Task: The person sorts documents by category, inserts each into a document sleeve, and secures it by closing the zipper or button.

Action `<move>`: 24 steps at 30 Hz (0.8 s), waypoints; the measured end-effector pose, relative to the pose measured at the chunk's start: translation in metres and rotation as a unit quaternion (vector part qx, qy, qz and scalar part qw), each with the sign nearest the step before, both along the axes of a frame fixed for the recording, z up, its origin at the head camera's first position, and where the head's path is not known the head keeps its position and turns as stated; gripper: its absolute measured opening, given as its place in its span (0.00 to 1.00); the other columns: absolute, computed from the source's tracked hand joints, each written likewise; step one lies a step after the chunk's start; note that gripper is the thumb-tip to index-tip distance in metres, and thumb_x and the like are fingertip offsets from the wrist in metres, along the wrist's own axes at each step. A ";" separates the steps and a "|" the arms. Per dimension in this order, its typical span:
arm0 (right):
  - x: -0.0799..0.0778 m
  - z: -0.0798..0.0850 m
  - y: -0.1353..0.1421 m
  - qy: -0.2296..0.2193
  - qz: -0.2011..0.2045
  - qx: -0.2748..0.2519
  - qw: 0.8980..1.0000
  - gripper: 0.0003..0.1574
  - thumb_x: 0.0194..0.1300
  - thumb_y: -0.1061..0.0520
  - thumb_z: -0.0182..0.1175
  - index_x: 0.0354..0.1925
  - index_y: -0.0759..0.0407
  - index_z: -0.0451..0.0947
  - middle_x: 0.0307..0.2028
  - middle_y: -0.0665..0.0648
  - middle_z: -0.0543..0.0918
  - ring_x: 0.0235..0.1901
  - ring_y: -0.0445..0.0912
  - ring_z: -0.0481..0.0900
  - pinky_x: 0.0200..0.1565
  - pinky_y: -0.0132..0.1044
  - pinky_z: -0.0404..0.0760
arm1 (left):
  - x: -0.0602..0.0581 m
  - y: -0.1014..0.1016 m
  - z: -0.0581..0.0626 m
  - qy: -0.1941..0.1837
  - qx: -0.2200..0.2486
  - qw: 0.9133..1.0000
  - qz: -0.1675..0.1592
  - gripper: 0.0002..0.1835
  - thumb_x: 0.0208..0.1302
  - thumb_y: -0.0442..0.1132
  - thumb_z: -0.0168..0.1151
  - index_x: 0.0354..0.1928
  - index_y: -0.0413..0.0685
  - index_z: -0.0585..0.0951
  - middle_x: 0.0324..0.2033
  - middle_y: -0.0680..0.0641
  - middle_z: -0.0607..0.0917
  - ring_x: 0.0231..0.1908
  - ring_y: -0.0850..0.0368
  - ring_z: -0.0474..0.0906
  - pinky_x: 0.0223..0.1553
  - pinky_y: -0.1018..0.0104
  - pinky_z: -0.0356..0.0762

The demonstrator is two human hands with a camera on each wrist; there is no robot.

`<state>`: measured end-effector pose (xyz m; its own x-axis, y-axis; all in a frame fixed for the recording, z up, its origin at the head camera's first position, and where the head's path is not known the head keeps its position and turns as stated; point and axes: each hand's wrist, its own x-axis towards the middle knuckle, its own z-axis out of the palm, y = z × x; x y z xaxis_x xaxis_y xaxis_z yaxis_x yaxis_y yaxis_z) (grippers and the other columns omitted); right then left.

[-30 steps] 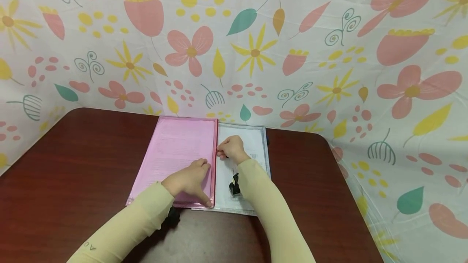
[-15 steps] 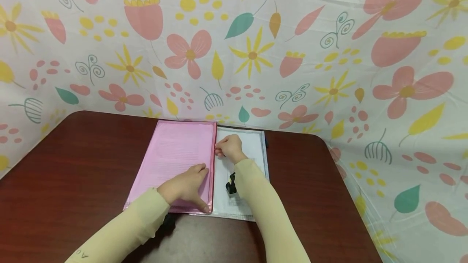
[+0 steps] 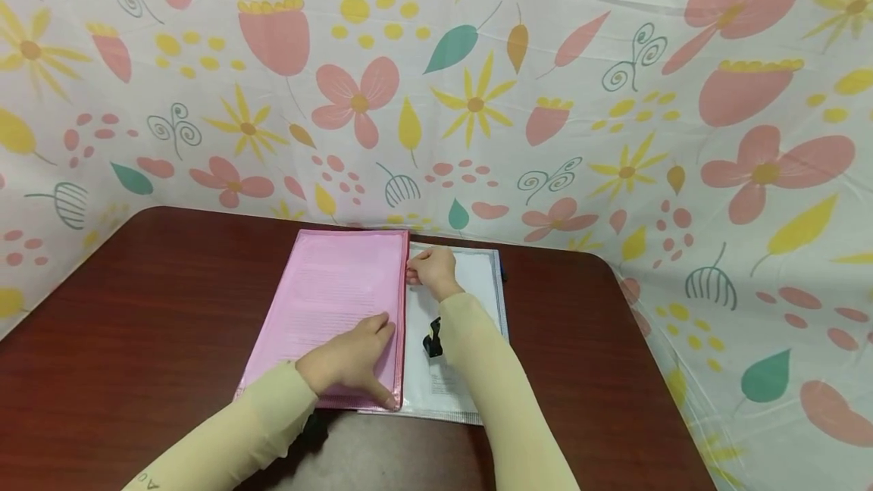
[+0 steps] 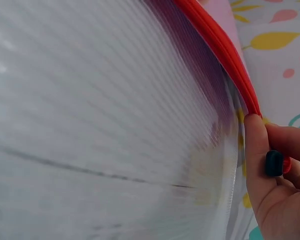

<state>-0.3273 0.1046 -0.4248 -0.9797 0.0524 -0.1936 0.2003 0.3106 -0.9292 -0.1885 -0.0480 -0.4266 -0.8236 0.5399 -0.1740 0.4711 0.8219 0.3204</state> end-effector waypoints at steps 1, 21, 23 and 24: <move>0.000 0.001 0.001 0.001 -0.004 0.001 1.000 0.09 0.61 0.67 0.59 0.38 0.73 0.81 0.31 0.65 0.86 0.21 0.43 0.83 0.32 0.35 0.84 | 0.001 0.001 0.001 0.001 -0.003 1.000 -0.002 0.71 0.24 0.70 0.73 0.68 0.32 0.58 0.70 0.31 0.55 0.70 0.39 0.54 0.68 0.54 0.57; -0.016 0.031 0.012 0.024 -0.041 -0.018 0.999 0.10 0.63 0.63 0.60 0.40 0.71 0.80 0.29 0.60 0.84 0.23 0.41 0.83 0.34 0.35 0.84 | 0.021 0.020 0.003 0.031 -0.055 0.998 -0.016 0.70 0.22 0.76 0.69 0.66 0.35 0.64 0.68 0.33 0.61 0.67 0.41 0.60 0.60 0.52 0.71; -0.018 0.035 0.012 0.028 -0.045 -0.018 0.998 0.10 0.63 0.63 0.60 0.40 0.70 0.80 0.31 0.60 0.84 0.23 0.40 0.83 0.35 0.35 0.84 | 0.023 0.021 0.003 0.032 -0.058 0.998 -0.016 0.70 0.21 0.76 0.69 0.66 0.35 0.64 0.68 0.34 0.62 0.67 0.41 0.61 0.59 0.52 0.71; -0.020 0.037 0.012 0.030 -0.047 -0.018 0.998 0.10 0.63 0.63 0.60 0.40 0.70 0.80 0.32 0.60 0.84 0.23 0.40 0.83 0.36 0.36 0.84 | 0.024 0.022 0.003 0.031 -0.058 0.998 -0.015 0.70 0.21 0.76 0.69 0.66 0.35 0.64 0.68 0.34 0.62 0.67 0.41 0.61 0.59 0.52 0.71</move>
